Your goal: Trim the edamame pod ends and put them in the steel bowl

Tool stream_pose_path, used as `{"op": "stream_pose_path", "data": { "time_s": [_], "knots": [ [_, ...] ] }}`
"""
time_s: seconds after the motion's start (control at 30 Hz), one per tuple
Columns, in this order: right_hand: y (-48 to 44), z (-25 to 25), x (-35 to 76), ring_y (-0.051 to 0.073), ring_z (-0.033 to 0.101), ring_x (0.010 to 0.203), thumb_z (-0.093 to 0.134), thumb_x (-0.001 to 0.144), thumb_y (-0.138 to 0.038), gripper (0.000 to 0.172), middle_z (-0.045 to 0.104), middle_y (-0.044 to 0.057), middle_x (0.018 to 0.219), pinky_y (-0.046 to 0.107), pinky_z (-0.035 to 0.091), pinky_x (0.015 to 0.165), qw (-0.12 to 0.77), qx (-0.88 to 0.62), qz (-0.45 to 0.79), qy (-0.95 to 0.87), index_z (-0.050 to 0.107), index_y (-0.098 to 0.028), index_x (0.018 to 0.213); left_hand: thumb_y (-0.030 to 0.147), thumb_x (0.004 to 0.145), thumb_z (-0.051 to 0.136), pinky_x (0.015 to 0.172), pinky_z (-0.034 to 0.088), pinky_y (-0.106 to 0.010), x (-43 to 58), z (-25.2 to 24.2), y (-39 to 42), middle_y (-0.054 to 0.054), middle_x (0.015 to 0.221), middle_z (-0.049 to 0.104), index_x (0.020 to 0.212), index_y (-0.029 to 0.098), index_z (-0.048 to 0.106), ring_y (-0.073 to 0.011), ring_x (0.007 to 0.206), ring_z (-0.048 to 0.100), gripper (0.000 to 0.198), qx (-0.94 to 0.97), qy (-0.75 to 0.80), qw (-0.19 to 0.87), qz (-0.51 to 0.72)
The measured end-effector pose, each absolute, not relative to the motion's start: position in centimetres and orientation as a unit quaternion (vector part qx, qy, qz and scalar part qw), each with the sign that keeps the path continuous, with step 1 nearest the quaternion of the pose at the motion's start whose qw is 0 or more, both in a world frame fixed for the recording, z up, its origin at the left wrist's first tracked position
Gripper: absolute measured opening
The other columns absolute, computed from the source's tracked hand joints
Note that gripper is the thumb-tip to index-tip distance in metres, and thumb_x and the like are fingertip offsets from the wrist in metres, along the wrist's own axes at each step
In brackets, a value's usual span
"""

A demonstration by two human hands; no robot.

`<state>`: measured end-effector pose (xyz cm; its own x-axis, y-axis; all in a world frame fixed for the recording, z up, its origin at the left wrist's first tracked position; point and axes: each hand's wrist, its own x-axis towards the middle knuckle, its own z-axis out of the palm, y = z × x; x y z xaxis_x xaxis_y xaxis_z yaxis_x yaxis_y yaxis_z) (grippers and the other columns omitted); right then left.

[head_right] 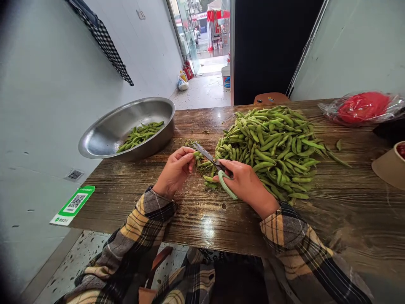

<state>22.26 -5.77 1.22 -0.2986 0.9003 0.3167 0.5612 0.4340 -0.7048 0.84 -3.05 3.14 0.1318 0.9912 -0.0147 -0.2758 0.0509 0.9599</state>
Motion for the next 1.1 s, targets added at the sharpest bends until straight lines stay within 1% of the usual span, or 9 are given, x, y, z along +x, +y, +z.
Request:
{"op": "stream_pose_path", "data": {
  "time_s": [0.07,0.23,0.33,0.43,0.57,0.67,0.8,0.93,1.1],
  "knots": [
    [-5.7,1.3,22.4,0.027,0.068,0.092,0.067,0.079,-0.041,0.046,0.073,0.010,0.106,0.038,0.054,0.082,0.371,-0.492,0.238,-0.751,0.066,-0.018,0.120,0.023,0.073,0.064,0.045,0.039,-0.017,0.5,3.0,-2.7,0.004,0.061,0.050,0.080,0.017,0.053,-0.0057,0.049,0.046,0.015,0.402,0.406,0.616,0.542],
    [-5.6,1.6,22.5,0.028,0.069,0.094,0.068,0.077,-0.041,0.047,0.073,0.011,0.109,0.040,0.054,0.083,0.393,-0.521,0.240,-0.718,0.067,-0.017,0.118,0.023,0.073,0.055,0.068,0.053,-0.029,-0.3,2.6,-2.1,0.000,0.079,0.058,0.079,0.018,0.049,-0.0126,0.072,0.061,0.010,0.360,0.381,0.659,0.539],
    [-5.7,1.7,22.3,0.026,0.070,0.085,0.068,0.077,-0.040,0.046,0.075,0.009,0.101,0.038,0.055,0.077,0.389,-0.517,0.240,-0.724,0.068,-0.018,0.117,0.021,0.073,0.053,0.059,0.048,-0.026,-0.1,2.1,-1.9,0.001,0.071,0.056,0.078,0.018,0.053,-0.0106,0.060,0.055,0.006,0.427,0.418,0.626,0.502],
    [-5.7,1.7,22.2,0.025,0.070,0.083,0.067,0.078,-0.040,0.045,0.075,0.008,0.099,0.036,0.055,0.076,0.388,-0.510,0.239,-0.729,0.068,-0.018,0.116,0.024,0.076,0.056,0.054,0.040,-0.024,0.3,1.5,-1.7,0.001,0.064,0.054,0.078,0.016,0.062,-0.0105,0.054,0.047,0.010,0.573,0.501,0.473,0.444],
    [-5.7,1.7,22.1,0.025,0.069,0.090,0.067,0.078,-0.040,0.045,0.073,0.009,0.106,0.036,0.054,0.079,0.387,-0.495,0.247,-0.738,0.067,-0.018,0.117,0.026,0.077,0.062,0.065,0.039,-0.027,0.5,0.5,-1.7,-0.005,0.080,0.063,0.082,0.019,0.070,-0.0170,0.072,0.054,0.012,0.745,0.558,0.209,0.299],
    [-5.6,1.6,22.1,0.025,0.069,0.091,0.068,0.077,-0.039,0.044,0.073,0.009,0.106,0.036,0.054,0.079,0.383,-0.489,0.250,-0.743,0.067,-0.019,0.116,0.024,0.079,0.061,0.064,0.037,-0.028,0.3,0.2,-1.7,-0.007,0.085,0.061,0.080,0.020,0.069,-0.0181,0.073,0.054,0.010,0.774,0.579,0.122,0.226],
    [-5.5,1.5,22.1,0.025,0.069,0.089,0.068,0.078,-0.039,0.043,0.074,0.008,0.104,0.035,0.054,0.077,0.378,-0.487,0.249,-0.747,0.067,-0.021,0.116,0.017,0.074,0.061,0.061,0.034,-0.027,0.1,0.2,-1.5,-0.003,0.073,0.057,0.072,0.018,0.063,-0.0158,0.067,0.049,0.003,0.774,0.567,0.136,0.246],
    [-5.4,1.4,22.3,0.024,0.068,0.086,0.068,0.077,-0.042,0.047,0.073,0.009,0.103,0.034,0.054,0.074,0.380,-0.507,0.245,-0.734,0.066,-0.018,0.118,0.024,0.072,0.062,0.055,0.029,-0.023,-0.3,1.0,-1.3,0.004,0.059,0.045,0.072,0.015,0.061,-0.0109,0.056,0.039,0.009,0.694,0.565,0.260,0.363],
    [-5.2,1.4,22.6,0.022,0.066,0.081,0.070,0.074,-0.043,0.054,0.071,0.009,0.101,0.033,0.052,0.070,0.368,-0.519,0.247,-0.731,0.063,-0.017,0.121,0.027,0.071,0.065,0.053,0.027,-0.022,-0.4,2.0,-1.8,0.005,0.059,0.041,0.075,0.015,0.062,-0.0090,0.055,0.036,0.013,0.657,0.537,0.317,0.423]
  ]
}}
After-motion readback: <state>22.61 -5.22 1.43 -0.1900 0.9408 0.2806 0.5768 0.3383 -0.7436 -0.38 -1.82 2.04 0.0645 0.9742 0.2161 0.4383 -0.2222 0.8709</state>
